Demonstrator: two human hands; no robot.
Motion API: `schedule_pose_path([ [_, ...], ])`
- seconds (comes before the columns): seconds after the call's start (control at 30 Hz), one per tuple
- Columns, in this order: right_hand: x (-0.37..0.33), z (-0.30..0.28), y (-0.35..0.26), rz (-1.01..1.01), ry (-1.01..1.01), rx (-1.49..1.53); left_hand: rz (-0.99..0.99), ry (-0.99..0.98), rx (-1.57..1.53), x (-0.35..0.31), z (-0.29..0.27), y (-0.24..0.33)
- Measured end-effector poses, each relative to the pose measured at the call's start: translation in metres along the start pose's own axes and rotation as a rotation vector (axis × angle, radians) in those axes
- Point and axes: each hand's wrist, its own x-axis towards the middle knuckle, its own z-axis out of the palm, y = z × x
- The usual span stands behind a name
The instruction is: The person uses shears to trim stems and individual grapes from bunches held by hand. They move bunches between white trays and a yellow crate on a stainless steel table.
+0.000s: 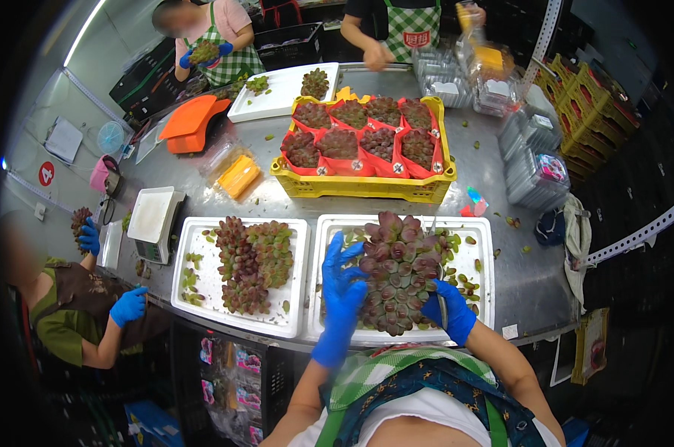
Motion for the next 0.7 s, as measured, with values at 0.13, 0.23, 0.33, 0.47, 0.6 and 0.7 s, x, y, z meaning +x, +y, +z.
schedule_pose_path([
  [0.13, 0.005, -0.002, 0.002, -0.029, -0.044, -0.017, -0.313, -0.047, -0.293, -0.012, -0.001, -0.012],
  [0.23, 0.014, -0.01, -0.009, -0.109, 0.003, -0.531, -0.571, -0.103, -0.439, -0.028, -0.011, -0.011],
  [0.33, 0.004, 0.032, -0.022, -0.17, -0.037, -0.846, -0.57, -0.079, -0.544, -0.037, -0.02, -0.024],
  [0.47, -0.013, 0.069, -0.039, -0.208, -0.119, -1.198, -0.611, -0.07, -0.638, -0.049, -0.028, -0.03],
  [0.6, -0.023, 0.07, -0.053, -0.246, -0.124, -1.307, -0.515, -0.05, -0.593, -0.045, -0.025, -0.029],
  [0.7, -0.032, 0.069, -0.06, -0.275, -0.105, -1.33, -0.437, -0.093, -0.61, -0.031, -0.019, -0.024],
])
